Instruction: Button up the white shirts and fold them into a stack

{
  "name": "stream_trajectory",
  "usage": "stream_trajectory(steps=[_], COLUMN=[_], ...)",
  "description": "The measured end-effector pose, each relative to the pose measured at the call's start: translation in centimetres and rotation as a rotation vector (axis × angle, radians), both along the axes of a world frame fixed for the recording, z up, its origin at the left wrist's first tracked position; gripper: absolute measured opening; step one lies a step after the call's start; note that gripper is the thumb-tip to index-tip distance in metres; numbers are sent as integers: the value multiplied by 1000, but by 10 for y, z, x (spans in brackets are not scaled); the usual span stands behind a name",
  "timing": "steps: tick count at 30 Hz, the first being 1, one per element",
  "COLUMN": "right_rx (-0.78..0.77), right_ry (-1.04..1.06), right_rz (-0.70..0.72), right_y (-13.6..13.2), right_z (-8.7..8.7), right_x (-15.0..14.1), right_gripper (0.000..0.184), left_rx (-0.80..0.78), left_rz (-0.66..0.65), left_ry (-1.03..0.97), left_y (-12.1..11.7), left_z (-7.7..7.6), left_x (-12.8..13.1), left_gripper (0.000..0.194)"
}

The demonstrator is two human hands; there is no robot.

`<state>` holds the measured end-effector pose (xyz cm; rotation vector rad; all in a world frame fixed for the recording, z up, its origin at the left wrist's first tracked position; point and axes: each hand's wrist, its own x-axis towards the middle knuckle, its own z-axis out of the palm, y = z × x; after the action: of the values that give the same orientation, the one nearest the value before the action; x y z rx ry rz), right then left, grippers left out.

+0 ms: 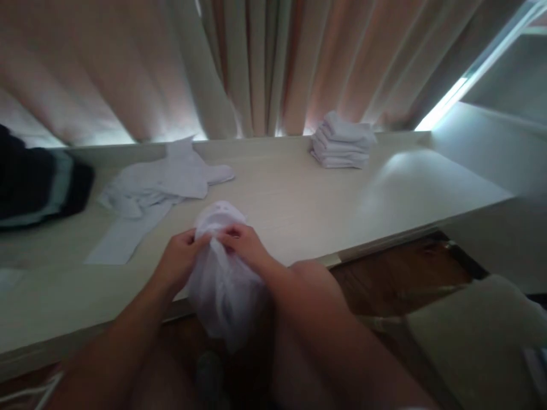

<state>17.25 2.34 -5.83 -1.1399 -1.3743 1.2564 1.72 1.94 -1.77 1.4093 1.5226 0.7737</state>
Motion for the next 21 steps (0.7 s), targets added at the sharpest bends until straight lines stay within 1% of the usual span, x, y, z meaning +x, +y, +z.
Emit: stream_trajectory(steps=[2, 5, 9, 12, 15, 18, 20, 21], right_rx=[16, 30, 50, 29, -3, -55, -125, -165], right_ry=[9, 27, -23, -25, -3, 89, 203, 268], right_rz=[80, 135, 132, 119, 115, 98, 66, 44], right_y=[1, 2, 2, 2, 3, 6, 9, 10], right_z=[2, 3, 7, 10, 9, 5, 4, 4], right_x=[5, 7, 7, 7, 5, 2, 1, 2], right_gripper=[24, 23, 21, 20, 17, 14, 14, 15], left_rx=[-13, -11, -1, -6, -48, -81, -89, -90], left_rz=[-11, -21, -24, -27, -10, 3, -36, -76], left_ry=[-93, -151, -162, -167, -178, -188, -166, -151], left_y=[3, 6, 6, 5, 5, 7, 10, 11], left_z=[-5, -7, -1, 4, 8, 7, 1, -2], left_x=[-5, -11, -15, -18, -18, -18, -18, -19], left_gripper=[44, 42, 35, 31, 31, 34, 39, 42])
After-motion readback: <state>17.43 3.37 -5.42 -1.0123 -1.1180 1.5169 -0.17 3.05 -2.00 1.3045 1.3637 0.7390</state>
